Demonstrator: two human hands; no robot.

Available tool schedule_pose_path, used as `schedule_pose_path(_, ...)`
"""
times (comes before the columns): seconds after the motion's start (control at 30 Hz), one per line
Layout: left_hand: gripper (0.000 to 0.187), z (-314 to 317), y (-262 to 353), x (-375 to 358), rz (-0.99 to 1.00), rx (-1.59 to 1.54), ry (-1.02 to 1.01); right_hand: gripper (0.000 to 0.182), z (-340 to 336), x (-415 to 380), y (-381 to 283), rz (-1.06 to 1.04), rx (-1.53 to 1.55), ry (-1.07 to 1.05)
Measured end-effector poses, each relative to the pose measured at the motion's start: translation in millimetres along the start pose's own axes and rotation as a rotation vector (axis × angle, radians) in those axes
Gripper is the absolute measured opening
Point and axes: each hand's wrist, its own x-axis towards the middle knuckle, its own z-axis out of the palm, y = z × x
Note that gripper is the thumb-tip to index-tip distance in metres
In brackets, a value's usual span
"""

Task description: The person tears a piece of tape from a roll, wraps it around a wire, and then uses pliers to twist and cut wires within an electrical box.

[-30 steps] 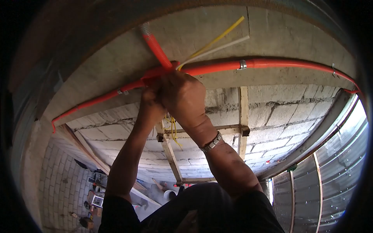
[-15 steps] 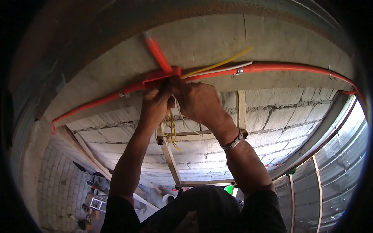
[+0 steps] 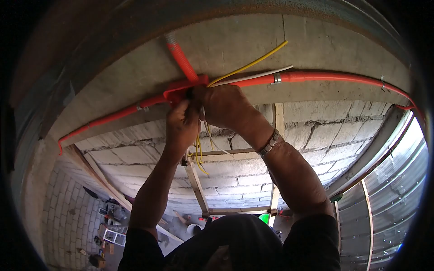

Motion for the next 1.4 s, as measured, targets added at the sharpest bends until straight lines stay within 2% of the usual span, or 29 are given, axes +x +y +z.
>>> schedule_pose_path(0.07,0.013,2,0,-1,0.001,0.034,0.003,0.025,6,-1,6,-0.028,0.122,0.046)
schedule_pose_path(0.13,0.011,7,-3,-2,0.107,-0.043,0.145,0.027,17,-8,13,-0.077,0.168,0.115)
schedule_pose_path(0.27,0.019,3,1,-1,0.156,0.032,0.101,0.037,15,-27,7,-0.117,0.208,0.310)
schedule_pose_path(0.33,0.021,-1,9,3,0.288,0.168,0.078,0.038,5,-39,-4,-0.069,0.247,0.330)
schedule_pose_path(0.37,0.021,-5,11,6,0.285,0.169,0.078,0.040,3,-44,-7,-0.022,0.287,0.349)
schedule_pose_path(0.43,0.025,-14,14,13,0.282,0.379,-0.053,0.036,9,-50,-10,-0.054,0.238,0.341)
schedule_pose_path(0.53,0.025,-21,37,16,0.297,0.548,-0.141,0.030,16,-50,-16,-0.042,0.321,0.388)
schedule_pose_path(0.63,0.024,-25,45,24,0.211,0.603,-0.239,0.029,24,-44,-8,-0.118,0.282,0.377)
schedule_pose_path(0.77,0.022,-26,45,31,0.117,0.580,-0.323,0.032,37,-46,-15,-0.031,0.203,0.294)
schedule_pose_path(0.87,0.019,-23,51,22,0.169,0.673,-0.288,0.037,39,-48,-23,0.079,0.133,0.268)
schedule_pose_path(0.93,0.023,-19,47,19,0.324,0.885,-0.109,0.034,33,-49,-26,0.139,0.150,0.263)
schedule_pose_path(1.07,0.024,-9,56,16,0.226,1.109,-0.143,0.036,42,-51,-21,0.132,0.130,0.283)
schedule_pose_path(1.13,0.024,-4,58,15,0.192,1.209,-0.093,0.036,49,-53,-18,0.126,0.140,0.285)
schedule_pose_path(1.17,0.024,-2,57,13,0.190,1.214,-0.092,0.036,50,-54,-18,0.124,0.145,0.286)
schedule_pose_path(1.23,0.023,1,48,9,0.317,1.074,0.120,0.033,52,-57,-18,0.115,0.203,0.299)
schedule_pose_path(1.27,0.023,3,45,8,0.316,1.075,0.124,0.033,53,-57,-17,0.111,0.204,0.299)
schedule_pose_path(1.33,0.020,7,37,9,0.322,1.011,0.249,0.049,54,-58,-14,0.075,0.193,0.305)
schedule_pose_path(1.4,0.018,10,27,14,0.380,1.005,0.297,0.048,48,-60,-11,0.060,0.219,0.307)
